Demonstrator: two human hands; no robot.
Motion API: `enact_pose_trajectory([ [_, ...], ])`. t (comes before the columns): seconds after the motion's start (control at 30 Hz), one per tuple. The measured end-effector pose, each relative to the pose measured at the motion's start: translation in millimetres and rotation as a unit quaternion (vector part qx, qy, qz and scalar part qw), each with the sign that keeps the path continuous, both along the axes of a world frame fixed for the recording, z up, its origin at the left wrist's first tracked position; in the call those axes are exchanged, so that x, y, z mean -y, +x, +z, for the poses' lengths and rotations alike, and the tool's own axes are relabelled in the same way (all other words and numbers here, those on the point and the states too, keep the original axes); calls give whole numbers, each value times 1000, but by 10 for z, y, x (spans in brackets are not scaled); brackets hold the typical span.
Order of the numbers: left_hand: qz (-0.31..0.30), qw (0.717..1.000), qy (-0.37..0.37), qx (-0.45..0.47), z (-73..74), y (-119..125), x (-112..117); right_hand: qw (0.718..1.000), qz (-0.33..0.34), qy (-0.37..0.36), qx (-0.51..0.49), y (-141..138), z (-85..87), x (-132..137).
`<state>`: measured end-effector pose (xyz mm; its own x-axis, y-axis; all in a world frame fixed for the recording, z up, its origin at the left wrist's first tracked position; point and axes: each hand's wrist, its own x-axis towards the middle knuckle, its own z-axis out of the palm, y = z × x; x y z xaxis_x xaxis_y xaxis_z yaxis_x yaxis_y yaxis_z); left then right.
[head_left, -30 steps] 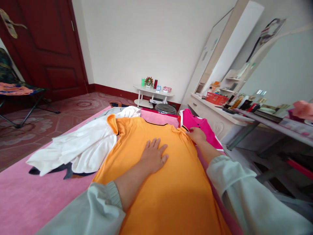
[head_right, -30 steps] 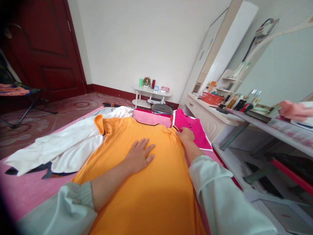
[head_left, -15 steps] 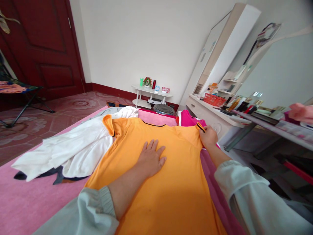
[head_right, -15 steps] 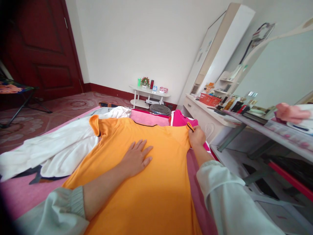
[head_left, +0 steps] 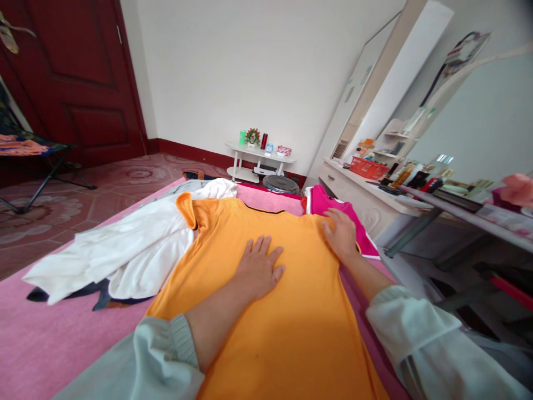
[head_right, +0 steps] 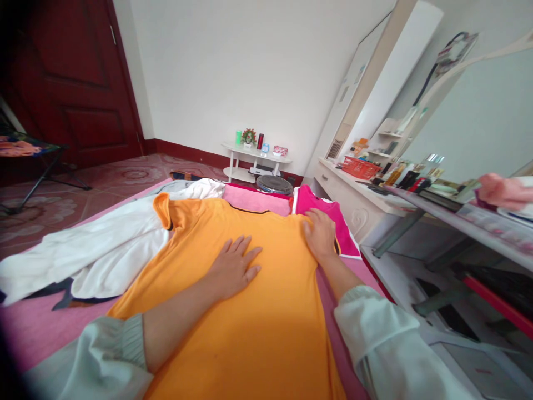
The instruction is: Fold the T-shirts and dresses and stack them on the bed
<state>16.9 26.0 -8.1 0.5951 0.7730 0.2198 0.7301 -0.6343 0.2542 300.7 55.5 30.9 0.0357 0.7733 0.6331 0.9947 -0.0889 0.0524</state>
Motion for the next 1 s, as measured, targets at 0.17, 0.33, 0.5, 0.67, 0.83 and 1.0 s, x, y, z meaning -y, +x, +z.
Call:
enact_pose_trajectory([
  [0.17, 1, 1000, 3, 1, -23, 1, -5, 980, 19, -185, 68, -43, -298, -35],
  [0.33, -1, 1000, -8, -4, -20, -3, -8, 950, -106, -292, 18, -119, -241, -119],
  [0.5, -4, 1000, -15, -7, -10, -7, -16, 964, -69, -255, -10, -773, -6, 26],
  [0.67, -15, 1000, -22, -11, 14, -39, -34, 955, 22, -275, -113, -1235, -265, 257],
  [0.83, -25, 999, -24, -17, 53, -93, -59, 955, 23, -264, -133, -1224, -420, 305],
  [1.0, 27, 999, -19, -19, 25, -144, -108, 958, 28, -256, -129, -1223, -377, 311],
])
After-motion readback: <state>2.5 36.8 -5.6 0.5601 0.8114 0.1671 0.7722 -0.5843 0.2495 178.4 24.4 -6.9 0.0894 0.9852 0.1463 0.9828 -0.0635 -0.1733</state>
